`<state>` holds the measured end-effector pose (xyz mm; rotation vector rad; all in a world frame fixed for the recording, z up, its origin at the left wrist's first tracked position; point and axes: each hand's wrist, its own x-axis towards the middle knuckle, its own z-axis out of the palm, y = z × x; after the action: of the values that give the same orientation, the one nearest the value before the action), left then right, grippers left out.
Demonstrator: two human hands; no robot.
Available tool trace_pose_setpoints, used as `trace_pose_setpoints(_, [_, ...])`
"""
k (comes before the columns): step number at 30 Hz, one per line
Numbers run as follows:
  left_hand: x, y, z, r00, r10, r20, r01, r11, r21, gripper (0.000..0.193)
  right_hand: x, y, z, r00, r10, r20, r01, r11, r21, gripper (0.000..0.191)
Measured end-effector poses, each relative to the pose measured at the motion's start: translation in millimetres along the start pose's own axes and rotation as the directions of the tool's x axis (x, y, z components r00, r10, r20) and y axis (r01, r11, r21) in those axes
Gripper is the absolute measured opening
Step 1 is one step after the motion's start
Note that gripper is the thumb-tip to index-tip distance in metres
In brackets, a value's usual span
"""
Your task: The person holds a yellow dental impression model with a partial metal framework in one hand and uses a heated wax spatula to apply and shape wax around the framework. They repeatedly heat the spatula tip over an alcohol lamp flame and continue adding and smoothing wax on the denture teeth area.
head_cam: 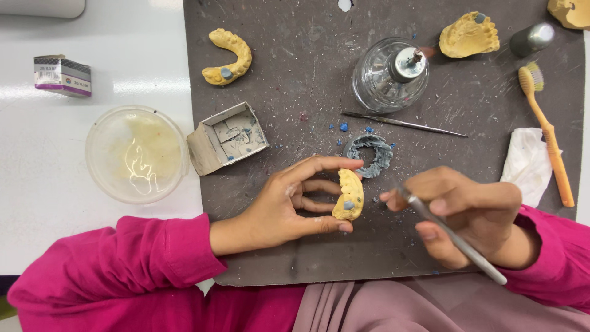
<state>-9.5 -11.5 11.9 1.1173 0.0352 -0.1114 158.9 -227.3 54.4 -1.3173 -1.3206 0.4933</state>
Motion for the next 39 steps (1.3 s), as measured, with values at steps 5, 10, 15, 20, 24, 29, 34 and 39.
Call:
trace_pose_setpoints(5, [0.1, -1.5, -0.5, 1.0, 0.031, -0.005, -0.031, 0.999, 0.01, 0.072, 2.0, -1.3, -6.4, 0.97, -0.091, 0.226, 0.15, 0.954, -0.261, 0.031])
trace_pose_setpoints(10, [-0.7, 2.9, 0.6, 1.0, 0.002, 0.013, -0.003, 0.999, 0.036, 0.077, 9.8, -6.8, -6.0, 0.986, -0.015, 0.166, 0.047, 0.981, -0.19, 0.037])
trace_pose_setpoints(15, [0.2, 4.5, 1.2, 0.999, -0.04, 0.004, 0.04, 0.999, 0.023, 0.082, 18.7, -5.4, -9.9, 0.946, -0.16, 0.283, 0.225, 0.95, -0.217, 0.037])
trace_pose_setpoints(20, [0.5, 1.1, 0.3, 1.0, 0.009, 0.014, -0.009, 0.999, 0.039, 0.073, 17.1, -6.1, -8.1, 0.932, -0.195, 0.306, 0.28, 0.924, -0.262, 0.035])
trace_pose_setpoints(24, [0.4, -2.0, -0.6, 0.999, 0.044, 0.017, -0.044, 0.999, 0.015, 0.07, 16.8, -6.9, -8.3, 0.925, -0.191, 0.329, 0.292, 0.91, -0.295, 0.035])
trace_pose_setpoints(29, [-0.3, -3.2, -1.2, 0.999, 0.05, 0.01, -0.051, 0.998, 0.031, 0.07, 16.4, -5.4, -9.1, 0.916, -0.2, 0.347, 0.318, 0.891, -0.324, 0.033])
trace_pose_setpoints(34, [-0.5, -2.9, -1.9, 0.998, 0.062, 0.016, -0.062, 0.998, 0.026, 0.07, 15.7, -4.5, -9.3, 0.912, -0.204, 0.356, 0.33, 0.881, -0.34, 0.031])
trace_pose_setpoints(39, [0.1, -2.8, -1.4, 0.998, 0.063, 0.011, -0.063, 0.997, 0.041, 0.071, 16.5, -5.3, -9.0, 0.915, -0.198, 0.352, 0.322, 0.883, -0.34, 0.028])
